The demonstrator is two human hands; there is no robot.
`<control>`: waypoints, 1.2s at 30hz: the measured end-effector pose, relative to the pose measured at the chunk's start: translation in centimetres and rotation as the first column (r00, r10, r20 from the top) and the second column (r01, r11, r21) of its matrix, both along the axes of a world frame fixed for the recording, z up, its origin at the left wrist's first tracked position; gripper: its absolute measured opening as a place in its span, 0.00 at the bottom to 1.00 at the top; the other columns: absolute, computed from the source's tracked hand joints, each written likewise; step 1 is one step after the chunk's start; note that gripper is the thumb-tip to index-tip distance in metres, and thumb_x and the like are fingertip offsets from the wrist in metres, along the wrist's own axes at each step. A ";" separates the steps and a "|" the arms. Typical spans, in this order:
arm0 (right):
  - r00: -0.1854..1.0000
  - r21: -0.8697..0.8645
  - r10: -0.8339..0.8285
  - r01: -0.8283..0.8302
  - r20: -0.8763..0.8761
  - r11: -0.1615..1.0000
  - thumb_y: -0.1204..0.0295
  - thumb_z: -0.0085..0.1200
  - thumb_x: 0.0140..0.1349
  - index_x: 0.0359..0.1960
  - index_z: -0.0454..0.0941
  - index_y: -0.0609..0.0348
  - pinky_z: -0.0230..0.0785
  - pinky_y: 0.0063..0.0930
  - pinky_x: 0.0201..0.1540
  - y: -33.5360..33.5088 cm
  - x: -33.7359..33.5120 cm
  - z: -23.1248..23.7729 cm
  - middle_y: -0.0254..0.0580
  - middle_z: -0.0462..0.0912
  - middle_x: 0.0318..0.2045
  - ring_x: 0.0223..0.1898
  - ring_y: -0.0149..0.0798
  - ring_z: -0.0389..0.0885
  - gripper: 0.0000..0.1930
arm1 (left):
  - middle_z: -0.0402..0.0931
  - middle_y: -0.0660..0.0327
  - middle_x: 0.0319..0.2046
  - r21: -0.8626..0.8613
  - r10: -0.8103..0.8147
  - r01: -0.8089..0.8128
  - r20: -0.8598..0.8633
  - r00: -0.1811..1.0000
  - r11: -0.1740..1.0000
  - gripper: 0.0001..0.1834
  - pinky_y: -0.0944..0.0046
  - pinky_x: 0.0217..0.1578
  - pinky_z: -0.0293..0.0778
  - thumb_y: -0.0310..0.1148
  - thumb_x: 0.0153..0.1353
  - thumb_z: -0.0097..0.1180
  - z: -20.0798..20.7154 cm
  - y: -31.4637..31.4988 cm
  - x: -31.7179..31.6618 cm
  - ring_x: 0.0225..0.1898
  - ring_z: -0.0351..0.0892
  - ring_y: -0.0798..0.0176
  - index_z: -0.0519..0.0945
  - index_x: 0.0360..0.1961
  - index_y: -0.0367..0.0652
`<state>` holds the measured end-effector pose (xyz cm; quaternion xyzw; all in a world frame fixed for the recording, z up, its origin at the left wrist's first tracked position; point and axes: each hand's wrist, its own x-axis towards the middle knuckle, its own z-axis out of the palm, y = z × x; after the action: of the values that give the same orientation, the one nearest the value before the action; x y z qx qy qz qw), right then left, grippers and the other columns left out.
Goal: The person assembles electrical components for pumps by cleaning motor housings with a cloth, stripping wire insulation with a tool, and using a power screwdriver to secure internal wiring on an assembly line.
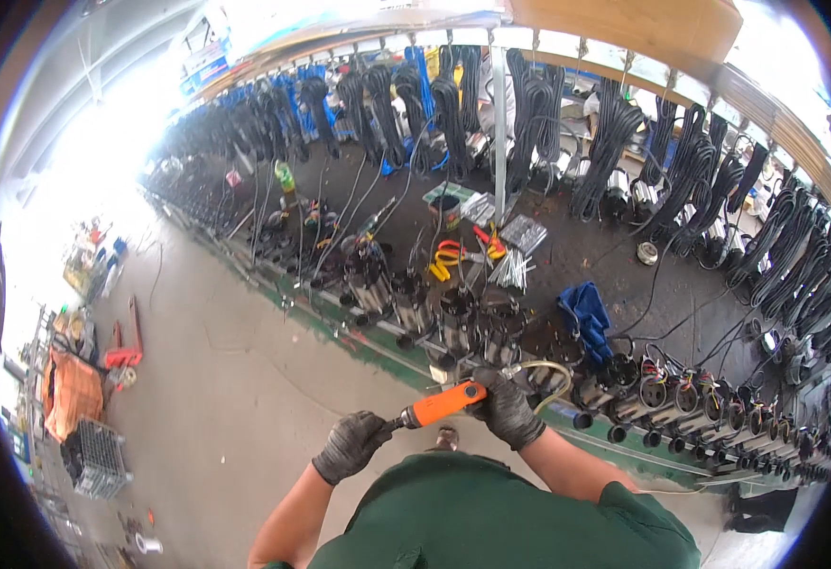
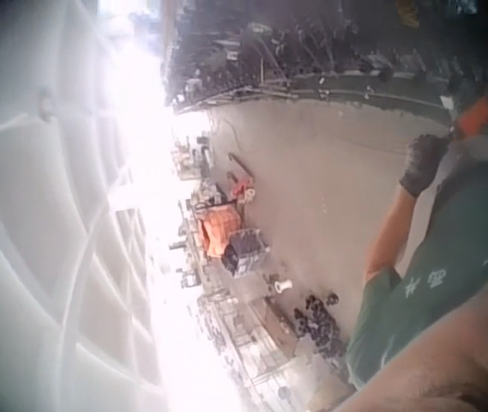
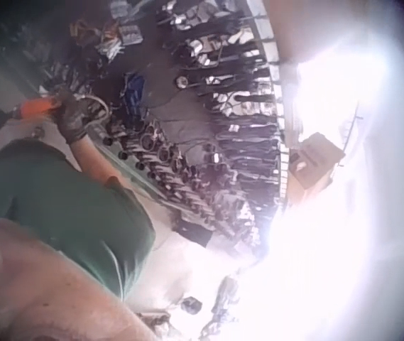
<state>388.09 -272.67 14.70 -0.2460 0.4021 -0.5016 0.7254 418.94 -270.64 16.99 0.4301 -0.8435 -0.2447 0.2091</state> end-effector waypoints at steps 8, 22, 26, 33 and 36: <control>0.961 -0.171 0.168 -0.132 0.218 0.976 0.56 0.61 0.59 0.57 0.77 0.59 0.63 0.21 0.28 -9.9 5.6 1.3 0.42 0.85 0.43 0.27 0.26 0.72 0.28 | 0.77 0.48 0.28 0.093 -0.064 0.067 -0.030 0.997 0.993 0.10 0.46 0.34 0.72 0.36 0.64 0.60 1.0 -12.4 5.3 0.33 0.76 0.39 0.80 0.34 0.38; 0.785 0.194 -0.500 0.461 0.366 0.866 0.60 0.61 0.55 0.33 0.75 0.53 0.67 0.29 0.30 -17.1 8.8 -0.1 0.38 0.76 0.27 0.26 0.36 0.73 0.12 | 0.76 0.49 0.25 0.134 -0.450 0.476 -0.184 0.874 0.869 0.08 0.47 0.30 0.71 0.33 0.65 0.55 -1.3 -30.3 6.3 0.29 0.77 0.41 0.78 0.31 0.40; 0.616 0.194 -0.732 0.711 0.290 0.676 0.61 0.60 0.54 0.26 0.72 0.50 0.66 0.28 0.28 -15.4 11.1 2.2 0.34 0.72 0.22 0.24 0.33 0.71 0.10 | 0.71 0.54 0.19 0.026 -0.618 0.635 -0.204 0.759 0.772 0.10 0.53 0.27 0.68 0.33 0.64 0.55 -0.5 -34.0 4.4 0.24 0.73 0.48 0.78 0.26 0.42; 0.201 0.049 -0.920 0.972 0.336 0.230 0.61 0.57 0.56 0.27 0.75 0.52 0.76 0.36 0.33 -13.7 13.3 3.8 0.42 0.82 0.28 0.30 0.42 0.81 0.09 | 0.75 0.54 0.22 -0.274 -0.710 0.658 -0.349 0.612 0.702 0.12 0.53 0.27 0.70 0.40 0.68 0.55 -1.2 -41.0 7.1 0.24 0.75 0.50 0.81 0.33 0.43; 0.095 -0.211 -0.934 0.977 0.343 0.022 0.59 0.54 0.58 0.38 0.79 0.57 0.79 0.39 0.47 -8.4 8.6 4.3 0.46 0.85 0.36 0.38 0.47 0.84 0.15 | 0.69 0.65 0.18 0.155 -0.419 0.485 -0.324 0.848 0.861 0.20 0.61 0.24 0.65 0.44 0.70 0.54 -0.7 -48.2 13.2 0.20 0.68 0.65 0.76 0.24 0.42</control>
<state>396.72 -281.04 19.00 -0.0229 0.3129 -0.9370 0.1533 432.19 -318.82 16.26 0.2004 -0.8489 -0.4415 0.2107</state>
